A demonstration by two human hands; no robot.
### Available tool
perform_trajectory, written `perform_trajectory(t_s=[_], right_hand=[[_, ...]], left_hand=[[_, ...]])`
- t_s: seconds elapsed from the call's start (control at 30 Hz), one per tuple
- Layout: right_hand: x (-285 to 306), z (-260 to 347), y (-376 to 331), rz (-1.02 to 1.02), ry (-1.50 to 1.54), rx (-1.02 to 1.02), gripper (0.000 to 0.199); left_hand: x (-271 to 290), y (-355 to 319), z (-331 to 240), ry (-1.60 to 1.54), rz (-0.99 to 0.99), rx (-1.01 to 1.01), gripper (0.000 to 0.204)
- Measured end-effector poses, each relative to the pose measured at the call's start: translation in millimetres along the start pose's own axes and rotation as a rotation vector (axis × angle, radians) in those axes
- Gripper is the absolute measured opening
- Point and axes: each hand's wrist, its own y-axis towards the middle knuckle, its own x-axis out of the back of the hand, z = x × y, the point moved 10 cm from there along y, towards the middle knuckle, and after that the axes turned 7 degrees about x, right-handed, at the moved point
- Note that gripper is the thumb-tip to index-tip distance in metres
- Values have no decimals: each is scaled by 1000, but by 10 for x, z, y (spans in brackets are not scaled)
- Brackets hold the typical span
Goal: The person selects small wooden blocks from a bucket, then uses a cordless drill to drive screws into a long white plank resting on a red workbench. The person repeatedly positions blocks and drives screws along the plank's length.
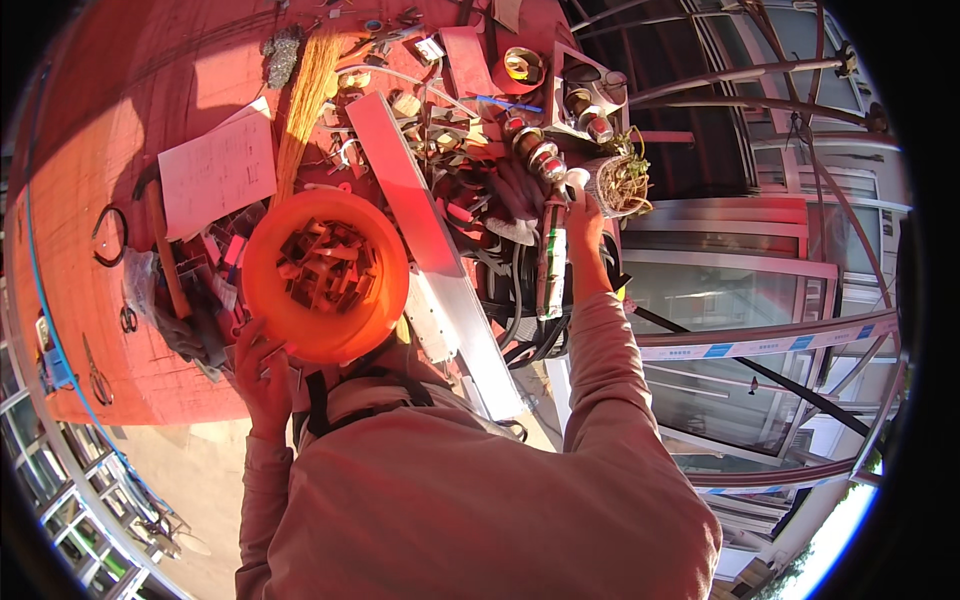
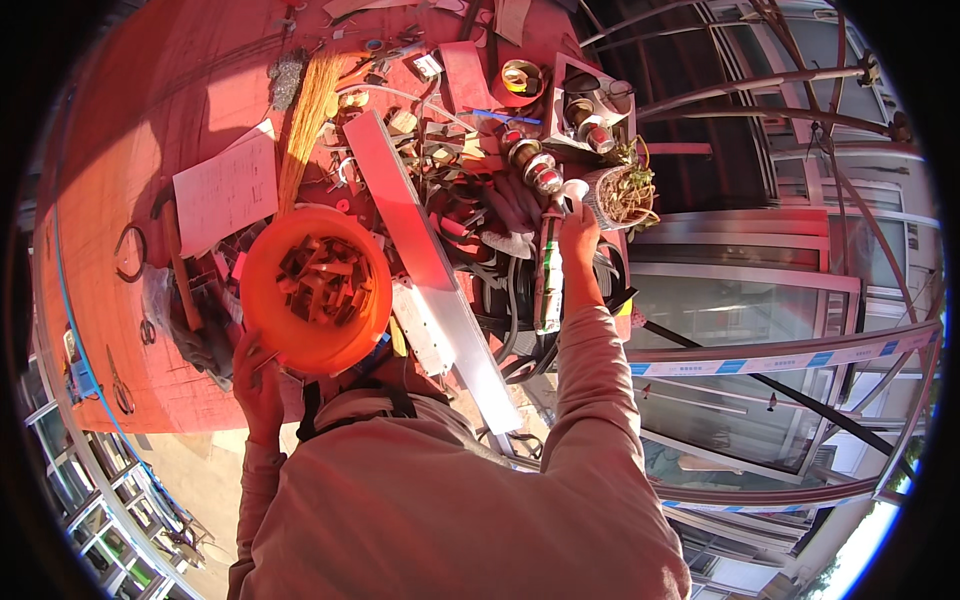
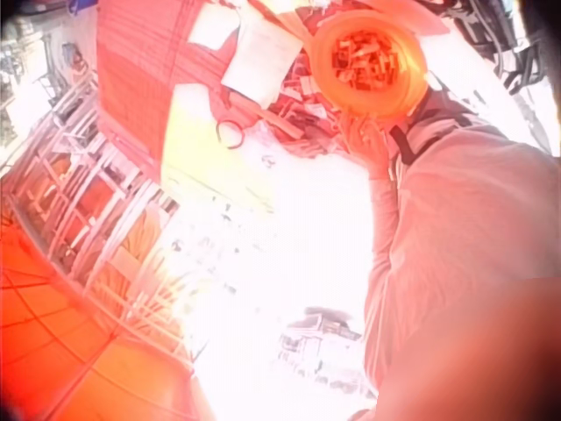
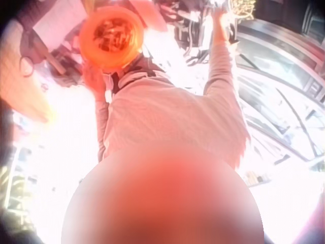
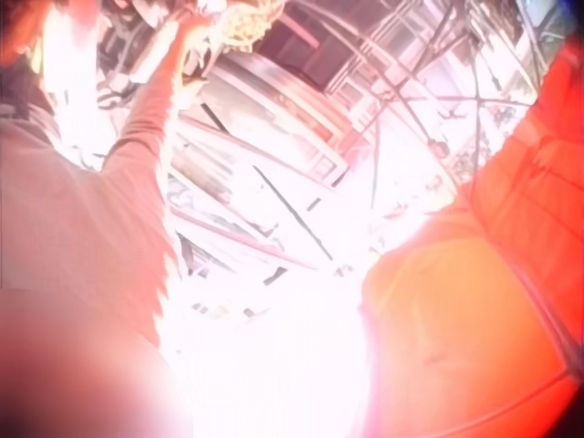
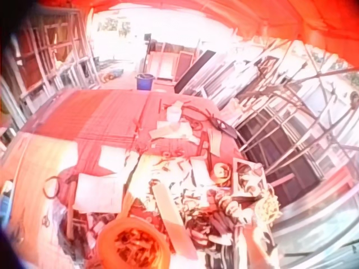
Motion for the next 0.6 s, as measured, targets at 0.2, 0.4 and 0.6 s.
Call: perform_trajectory(t_s=[0.2, 0.4, 0.6], right_hand=[[360, 81, 170, 30, -703, 245, 63], [227, -522, 402, 331, -761, 36, 78], [185, -595, 583, 482, -614, 62, 81]], left_hand=[[-13, -49, 21, 59, 43, 16, 21], [-43, 2, -41, 0, 40, 42, 19], [31, 4, 28, 15, 2, 70, 18]])
